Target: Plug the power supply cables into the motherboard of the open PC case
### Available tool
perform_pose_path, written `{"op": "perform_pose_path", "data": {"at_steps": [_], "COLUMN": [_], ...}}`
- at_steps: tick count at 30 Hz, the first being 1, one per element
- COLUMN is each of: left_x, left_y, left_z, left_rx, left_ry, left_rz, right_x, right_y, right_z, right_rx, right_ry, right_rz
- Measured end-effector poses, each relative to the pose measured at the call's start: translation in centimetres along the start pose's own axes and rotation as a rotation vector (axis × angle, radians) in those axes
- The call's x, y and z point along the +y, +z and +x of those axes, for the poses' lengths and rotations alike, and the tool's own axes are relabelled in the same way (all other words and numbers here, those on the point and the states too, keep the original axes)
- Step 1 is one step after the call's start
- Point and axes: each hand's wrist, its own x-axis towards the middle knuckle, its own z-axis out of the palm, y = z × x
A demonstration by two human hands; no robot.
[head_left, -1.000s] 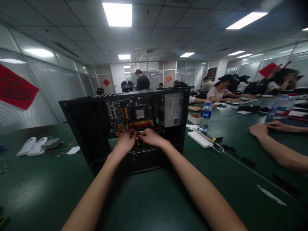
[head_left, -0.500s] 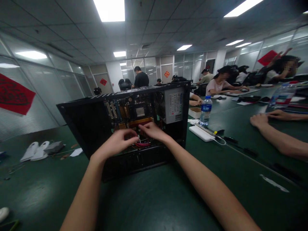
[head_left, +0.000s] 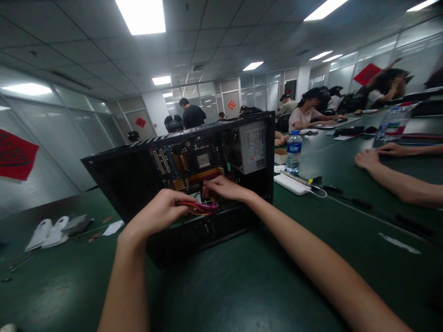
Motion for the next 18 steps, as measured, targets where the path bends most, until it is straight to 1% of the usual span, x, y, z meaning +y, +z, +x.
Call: {"op": "perform_pose_path", "data": {"at_steps": [3, 5, 6, 9, 12, 15, 18], "left_x": [0.2, 0.7, 1.0, 1.9, 2.4, 2.7, 3.1], "left_y": [-0.2, -0.3, -0.3, -0.4, -0.4, -0.5, -0.5], "left_z": [-0.6, -1.0, -1.2, -1.4, -1.5, -1.5, -1.6], "left_rx": [0.093, 0.177, 0.21, 0.284, 0.386, 0.478, 0.544], "left_ry": [0.011, 0.003, -0.006, -0.009, 0.036, 0.084, 0.125], "left_rz": [-0.077, -0.107, -0.122, -0.179, -0.236, -0.233, -0.174], "right_x": [-0.7, -1.7, -2.3, -5.0, -8.1, -11.1, -13.2], "right_y": [-0.1, -0.2, -0.4, -1.3, -2.0, -1.9, -1.2], "right_z": [-0.3, -0.6, -0.8, -1.7, -2.8, -3.7, -4.0], "right_rx": [0.058, 0.086, 0.077, -0.007, -0.042, -0.092, -0.059], "right_ry": [-0.004, -0.063, -0.094, -0.149, -0.238, -0.297, -0.332], "right_rz": [-0.049, -0.078, -0.083, -0.124, -0.177, -0.21, -0.268]}}
